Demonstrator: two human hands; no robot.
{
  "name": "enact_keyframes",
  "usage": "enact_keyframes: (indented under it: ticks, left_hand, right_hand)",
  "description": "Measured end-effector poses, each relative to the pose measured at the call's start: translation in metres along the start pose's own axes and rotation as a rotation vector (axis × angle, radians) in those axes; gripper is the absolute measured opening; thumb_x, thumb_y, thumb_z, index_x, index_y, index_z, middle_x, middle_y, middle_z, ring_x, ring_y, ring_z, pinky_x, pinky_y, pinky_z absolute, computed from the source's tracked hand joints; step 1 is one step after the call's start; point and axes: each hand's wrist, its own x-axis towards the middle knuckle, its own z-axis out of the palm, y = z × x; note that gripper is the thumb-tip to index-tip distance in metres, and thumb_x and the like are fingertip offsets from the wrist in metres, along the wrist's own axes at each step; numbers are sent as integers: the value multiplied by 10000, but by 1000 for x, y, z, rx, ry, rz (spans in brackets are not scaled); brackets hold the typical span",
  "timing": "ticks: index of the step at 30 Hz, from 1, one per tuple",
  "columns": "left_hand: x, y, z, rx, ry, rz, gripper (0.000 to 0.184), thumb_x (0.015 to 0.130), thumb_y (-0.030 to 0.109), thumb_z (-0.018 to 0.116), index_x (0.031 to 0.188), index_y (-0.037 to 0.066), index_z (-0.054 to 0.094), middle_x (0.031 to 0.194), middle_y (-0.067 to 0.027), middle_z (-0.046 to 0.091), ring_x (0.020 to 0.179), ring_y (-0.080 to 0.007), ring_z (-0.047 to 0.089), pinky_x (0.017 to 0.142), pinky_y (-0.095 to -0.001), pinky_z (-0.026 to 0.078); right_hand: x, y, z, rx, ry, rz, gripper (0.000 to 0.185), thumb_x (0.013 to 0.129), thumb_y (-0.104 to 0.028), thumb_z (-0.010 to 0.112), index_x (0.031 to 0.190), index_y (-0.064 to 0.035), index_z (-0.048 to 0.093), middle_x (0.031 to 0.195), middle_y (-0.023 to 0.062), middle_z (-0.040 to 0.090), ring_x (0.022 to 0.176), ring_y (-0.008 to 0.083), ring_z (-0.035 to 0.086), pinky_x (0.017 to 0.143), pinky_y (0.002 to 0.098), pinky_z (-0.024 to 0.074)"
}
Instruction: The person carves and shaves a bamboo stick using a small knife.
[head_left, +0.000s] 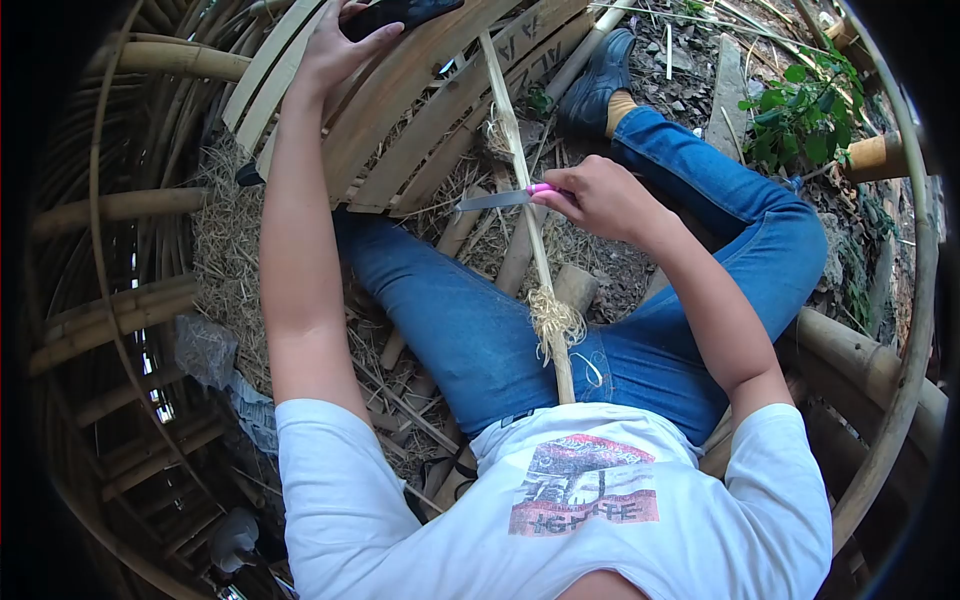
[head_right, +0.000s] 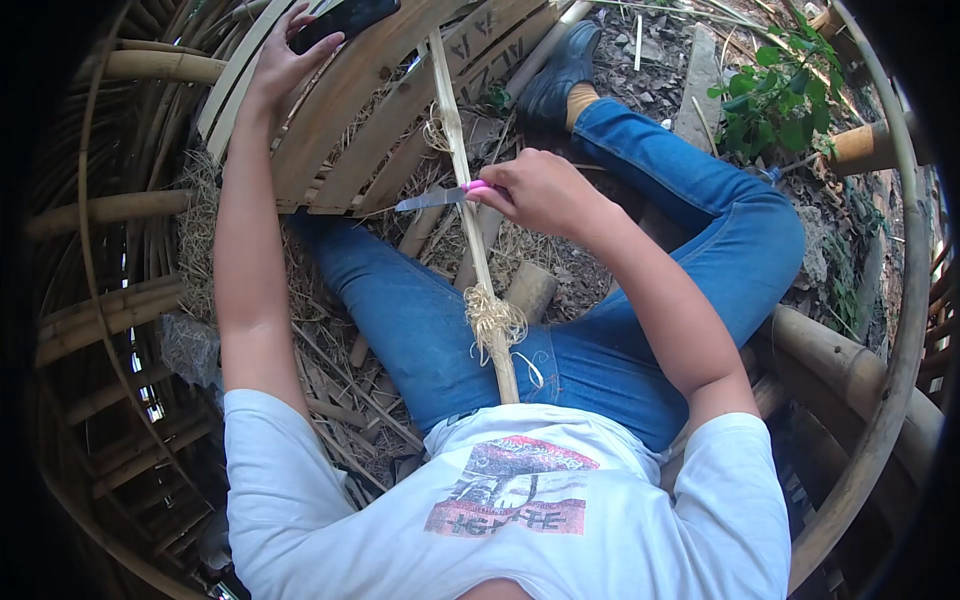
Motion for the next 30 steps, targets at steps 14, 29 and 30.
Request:
enact_keyframes:
  ticks: [14,29,30]
  left_hand:
    - [-14,0,13,-181,55,5,1014,690,331,960,1481,-7,423,1398,-207,536,1324,-335,513,1125,-426,425]
    - [-20,-12,15,-135,260,203,964,848,532,781,1549,53,324,1495,-127,472,1430,-302,401,1190,-489,323]
    - [-30,-11,19,-215,362,325,822,894,463,753,1498,46,384,1445,-118,516,1403,-295,421,1178,-499,320]
  right_hand:
    - [9,-22,-12,-52,-176,168,379,1006,-408,618,983,-58,760,733,188,685,712,373,689,659,472,553]
    - [7,-27,-13,-92,-210,206,363,993,-408,629,986,-69,759,787,194,702,774,389,699,708,486,564]
    - [3,-29,-13,-69,-254,185,349,994,-401,627,996,-79,763,792,192,704,778,389,698,717,487,563]
